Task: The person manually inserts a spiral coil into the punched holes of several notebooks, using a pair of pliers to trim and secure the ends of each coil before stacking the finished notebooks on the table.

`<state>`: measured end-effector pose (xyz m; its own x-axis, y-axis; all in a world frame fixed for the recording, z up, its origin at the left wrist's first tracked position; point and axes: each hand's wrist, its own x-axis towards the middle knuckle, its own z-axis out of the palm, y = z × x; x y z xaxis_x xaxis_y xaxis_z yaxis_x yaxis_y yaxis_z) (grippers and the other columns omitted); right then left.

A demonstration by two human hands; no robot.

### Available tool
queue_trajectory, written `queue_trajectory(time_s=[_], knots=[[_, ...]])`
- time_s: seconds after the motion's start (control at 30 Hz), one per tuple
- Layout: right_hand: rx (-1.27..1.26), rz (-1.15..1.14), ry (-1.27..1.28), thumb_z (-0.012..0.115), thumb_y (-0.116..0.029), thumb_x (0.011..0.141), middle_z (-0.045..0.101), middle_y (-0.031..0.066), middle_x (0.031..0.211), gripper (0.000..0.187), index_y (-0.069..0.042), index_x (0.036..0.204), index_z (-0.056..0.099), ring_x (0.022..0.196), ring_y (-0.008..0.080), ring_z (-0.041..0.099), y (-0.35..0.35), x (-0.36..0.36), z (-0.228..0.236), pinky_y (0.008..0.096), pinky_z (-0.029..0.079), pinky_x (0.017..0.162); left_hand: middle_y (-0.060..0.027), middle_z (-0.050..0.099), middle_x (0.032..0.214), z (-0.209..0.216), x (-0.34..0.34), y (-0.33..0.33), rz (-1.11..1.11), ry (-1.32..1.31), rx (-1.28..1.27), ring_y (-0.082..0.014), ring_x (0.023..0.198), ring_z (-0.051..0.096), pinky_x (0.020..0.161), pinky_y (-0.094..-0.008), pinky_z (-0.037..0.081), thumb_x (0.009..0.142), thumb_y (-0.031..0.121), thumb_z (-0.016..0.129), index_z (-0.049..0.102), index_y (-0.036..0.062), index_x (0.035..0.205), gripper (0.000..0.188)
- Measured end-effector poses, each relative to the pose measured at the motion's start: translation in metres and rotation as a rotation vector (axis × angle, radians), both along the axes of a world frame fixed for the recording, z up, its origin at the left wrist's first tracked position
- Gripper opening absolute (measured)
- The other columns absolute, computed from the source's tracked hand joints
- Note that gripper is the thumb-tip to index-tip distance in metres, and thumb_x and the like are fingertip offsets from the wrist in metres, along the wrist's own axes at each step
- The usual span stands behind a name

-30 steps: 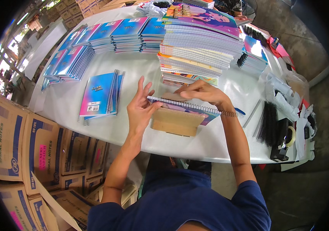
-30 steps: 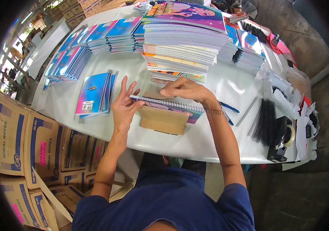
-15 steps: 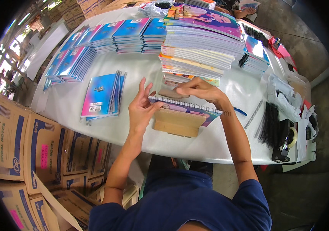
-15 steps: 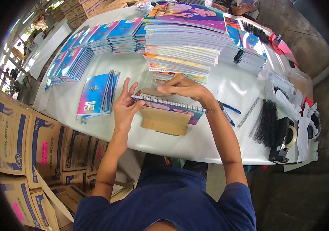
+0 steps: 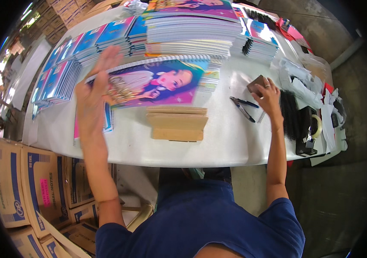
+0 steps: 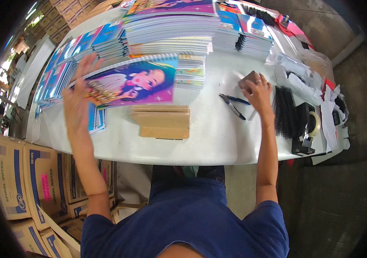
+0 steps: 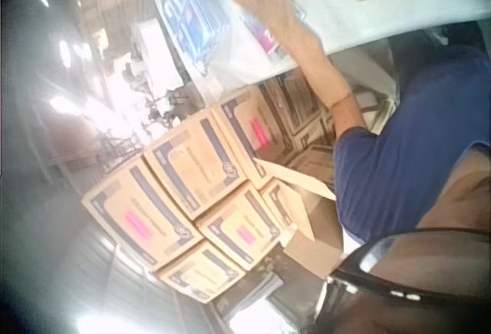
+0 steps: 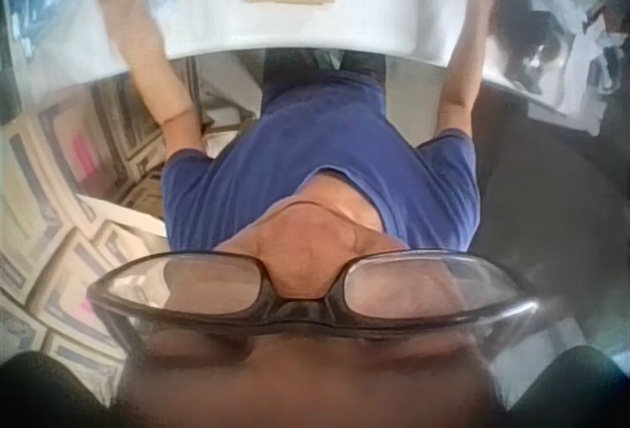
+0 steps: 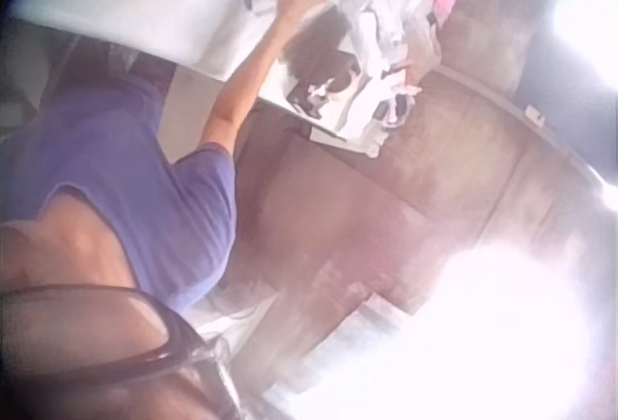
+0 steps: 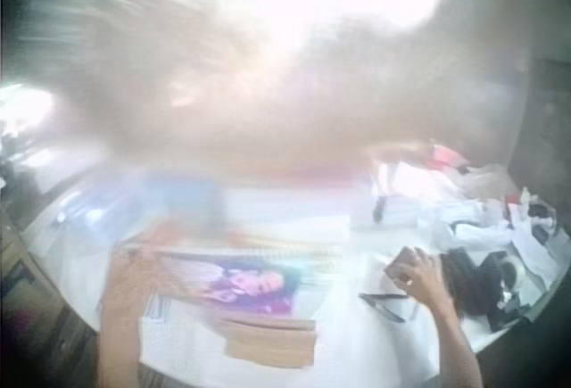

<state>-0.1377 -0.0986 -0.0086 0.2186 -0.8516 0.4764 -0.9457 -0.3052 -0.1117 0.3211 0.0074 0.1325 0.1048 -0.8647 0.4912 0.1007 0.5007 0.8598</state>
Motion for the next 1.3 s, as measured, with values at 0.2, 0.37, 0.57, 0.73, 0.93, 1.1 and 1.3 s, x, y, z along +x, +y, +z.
queue_trajectory(time_s=[0.2,0.37,0.57,0.73,0.93,1.1,1.3], knots=[[0.007,0.013,0.065,0.067,-0.028,0.085,0.056,0.0137,0.115,0.038,-0.011,0.118,0.061,0.113,0.0303,0.050,0.046,0.053,-0.054,0.0480,0.034,0.097,-0.0131,0.047,0.143,-0.054,-0.044,0.053,-0.047,-0.970,-0.043,-0.0334,0.136,0.038,0.113,-0.0472,0.025,0.082,0.022,0.069,0.050,0.0038,0.136,0.060],[-0.009,0.035,-0.085,0.064,-0.022,0.087,0.056,0.0149,0.102,0.035,-0.011,0.120,0.060,0.099,0.0297,0.054,0.070,0.080,-0.034,0.0426,0.043,0.088,-0.0106,0.048,0.142,-0.092,-0.089,0.053,0.381,-1.213,-0.156,-0.0376,0.134,0.038,0.107,-0.0527,0.031,0.079,0.023,0.071,0.052,0.0082,0.135,0.061],[0.104,0.539,-0.403,0.071,-0.019,0.080,0.054,0.0108,0.100,0.044,-0.013,0.122,0.061,0.087,0.0263,0.058,0.164,0.159,0.044,0.0401,0.047,0.075,-0.0078,0.050,0.139,-0.094,-0.097,0.053,0.490,-1.307,-0.182,-0.0372,0.128,0.043,0.101,-0.0535,0.035,0.082,0.023,0.069,0.052,0.0101,0.134,0.056],[0.044,0.556,-0.373,0.073,-0.020,0.079,0.053,0.0096,0.102,0.045,-0.012,0.122,0.061,0.088,0.0244,0.057,0.161,0.168,0.039,0.0374,0.047,0.074,-0.0096,0.049,0.141,-0.091,-0.100,0.054,0.494,-1.271,-0.148,-0.0355,0.132,0.042,0.104,-0.0518,0.033,0.076,0.001,0.065,0.050,0.0071,0.136,0.062],[0.377,0.619,-0.552,0.067,-0.019,0.087,0.056,0.0132,0.092,0.036,-0.009,0.121,0.061,0.084,0.0246,0.058,0.163,0.177,0.046,0.0366,0.047,0.072,-0.0103,0.049,0.141,-0.095,-0.097,0.054,0.531,-1.224,-0.136,-0.0340,0.133,0.042,0.105,-0.0499,0.033,0.073,-0.006,0.064,0.049,0.0056,0.136,0.066],[0.997,0.707,-0.680,0.058,-0.013,0.093,0.060,0.0153,0.089,0.026,-0.001,0.116,0.062,0.081,0.0263,0.058,0.140,0.168,0.068,0.0349,0.048,0.073,-0.0110,0.051,0.139,-0.090,-0.080,0.064,0.507,-1.231,-0.160,-0.0326,0.131,0.045,0.105,-0.0483,0.034,0.076,0.001,0.068,0.050,0.0062,0.136,0.063],[0.363,0.380,-0.448,0.060,-0.012,0.091,0.060,0.0166,0.096,0.025,-0.001,0.113,0.063,0.081,0.0293,0.060,0.092,0.122,0.057,0.0381,0.048,0.074,-0.0098,0.052,0.139,-0.059,0.020,0.051,0.528,-0.752,0.018,-0.0217,0.127,0.051,0.105,-0.0403,0.037,0.086,0.011,0.065,0.050,0.0089,0.137,0.053]])
